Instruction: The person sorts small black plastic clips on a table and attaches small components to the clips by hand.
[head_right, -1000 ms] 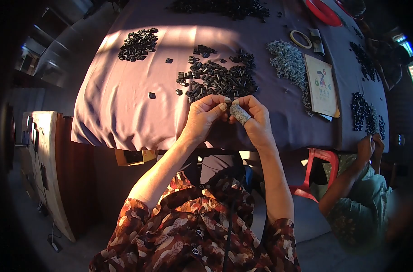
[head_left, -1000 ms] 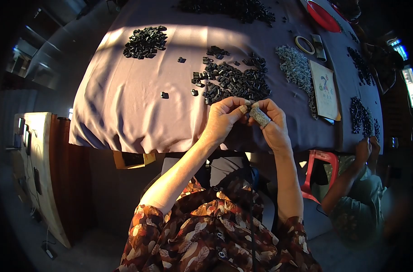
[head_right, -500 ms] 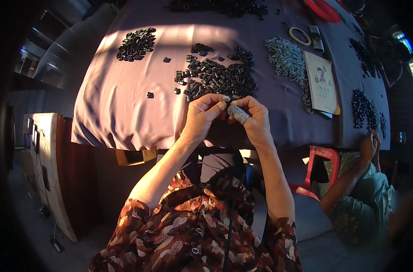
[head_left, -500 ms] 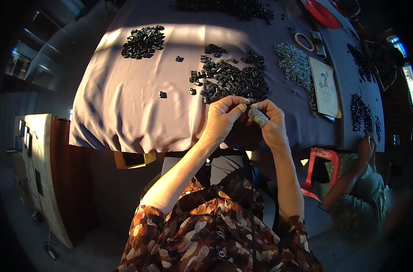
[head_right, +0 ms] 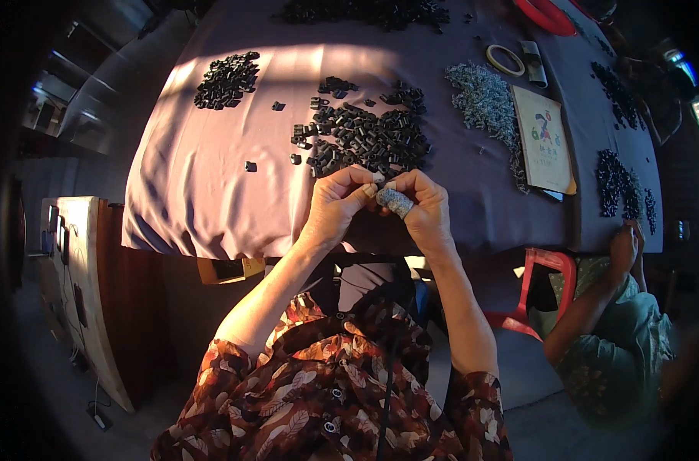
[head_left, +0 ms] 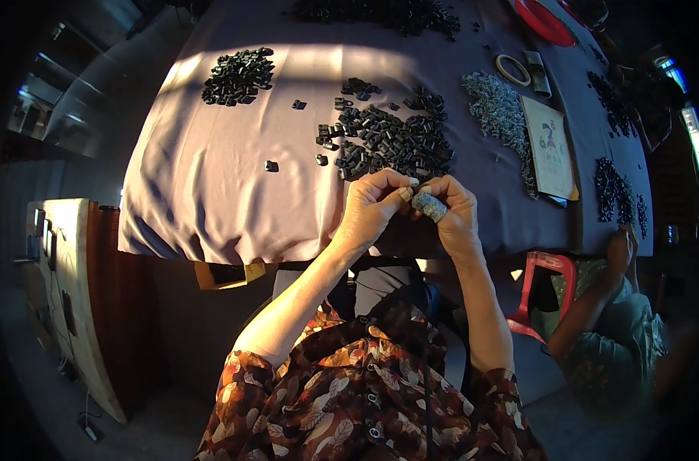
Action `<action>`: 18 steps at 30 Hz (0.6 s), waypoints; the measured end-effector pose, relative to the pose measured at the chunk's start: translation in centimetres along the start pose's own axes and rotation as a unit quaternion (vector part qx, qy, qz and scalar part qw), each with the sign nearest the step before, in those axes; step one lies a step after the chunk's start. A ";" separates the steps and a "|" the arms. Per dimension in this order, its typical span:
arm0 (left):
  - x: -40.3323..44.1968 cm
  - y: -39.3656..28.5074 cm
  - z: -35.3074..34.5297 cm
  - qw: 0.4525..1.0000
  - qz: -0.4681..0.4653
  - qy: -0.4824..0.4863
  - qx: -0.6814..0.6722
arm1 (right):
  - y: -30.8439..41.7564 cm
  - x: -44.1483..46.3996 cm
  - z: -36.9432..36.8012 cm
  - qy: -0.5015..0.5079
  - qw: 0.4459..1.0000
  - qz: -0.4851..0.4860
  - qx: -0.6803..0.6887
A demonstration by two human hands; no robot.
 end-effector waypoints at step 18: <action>-0.4 -0.2 -0.1 0.999 0.031 0.013 -0.019 | 0.0 -0.1 -0.1 0.005 1.000 0.000 0.003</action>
Point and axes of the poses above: each hand's wrist, its own x-axis towards the middle knuckle, its own z-axis out of the back of the hand, y = z × x, the point moved 4 cm from there along x, towards the middle knuckle, and after that the axes turned 7 degrees about -x, right-handed, at the moved point
